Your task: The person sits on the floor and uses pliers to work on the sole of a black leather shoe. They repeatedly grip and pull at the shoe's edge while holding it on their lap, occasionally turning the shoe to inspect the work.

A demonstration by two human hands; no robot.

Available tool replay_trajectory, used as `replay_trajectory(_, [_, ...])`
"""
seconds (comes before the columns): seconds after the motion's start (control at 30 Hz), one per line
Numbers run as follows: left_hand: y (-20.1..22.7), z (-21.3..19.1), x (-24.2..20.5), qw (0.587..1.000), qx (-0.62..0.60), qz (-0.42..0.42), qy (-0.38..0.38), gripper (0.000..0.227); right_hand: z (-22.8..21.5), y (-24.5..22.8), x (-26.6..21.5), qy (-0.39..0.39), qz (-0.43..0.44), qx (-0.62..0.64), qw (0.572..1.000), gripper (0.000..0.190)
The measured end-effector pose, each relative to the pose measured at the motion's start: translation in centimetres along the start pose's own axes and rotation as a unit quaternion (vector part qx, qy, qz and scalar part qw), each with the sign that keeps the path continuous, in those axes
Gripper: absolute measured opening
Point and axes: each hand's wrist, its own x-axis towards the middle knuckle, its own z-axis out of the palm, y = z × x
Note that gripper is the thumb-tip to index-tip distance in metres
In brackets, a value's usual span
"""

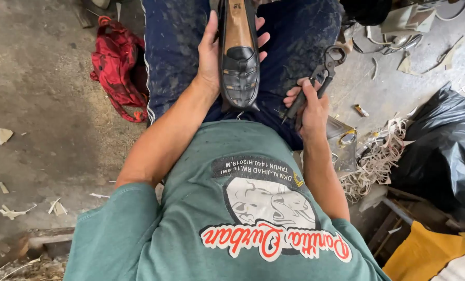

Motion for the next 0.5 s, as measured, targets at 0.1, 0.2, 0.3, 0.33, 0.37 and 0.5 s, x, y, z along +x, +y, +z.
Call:
replay_trajectory(0.1, [0.5, -0.2, 0.4, 1.0, 0.001, -0.005, 0.004, 0.094, 0.6, -0.6, 0.3, -0.006, 0.003, -0.004, 1.0, 0.029])
replay_trajectory(0.2, [0.6, -1.2, 0.6, 1.0, -0.001, -0.011, 0.003, 0.094, 1.0, -0.5, 0.3, -0.011, 0.002, -0.008, 1.0, 0.03])
replay_trajectory(0.3, [0.4, -2.5, 1.2, 1.0, -0.002, -0.006, 0.001, 0.091, 1.1, -0.5, 0.4, -0.015, 0.001, -0.015, 1.0, 0.031])
replay_trajectory(0.33, [0.3, -3.1, 1.4, 1.0, -0.003, -0.001, -0.007, 0.089, 1.2, -0.5, 0.5, -0.016, -0.001, -0.017, 1.0, 0.032])
replay_trajectory(0.37, [0.2, -3.0, 1.3, 1.0, -0.004, -0.003, -0.005, 0.089, 1.3, -0.7, 0.4, -0.014, 0.002, -0.018, 1.0, 0.032])
replay_trajectory(0.5, [0.2, -3.1, 1.5, 1.0, 0.011, 0.015, 0.003, 0.084, 1.5, -1.1, 0.2, -0.006, 0.01, -0.03, 0.999, 0.033])
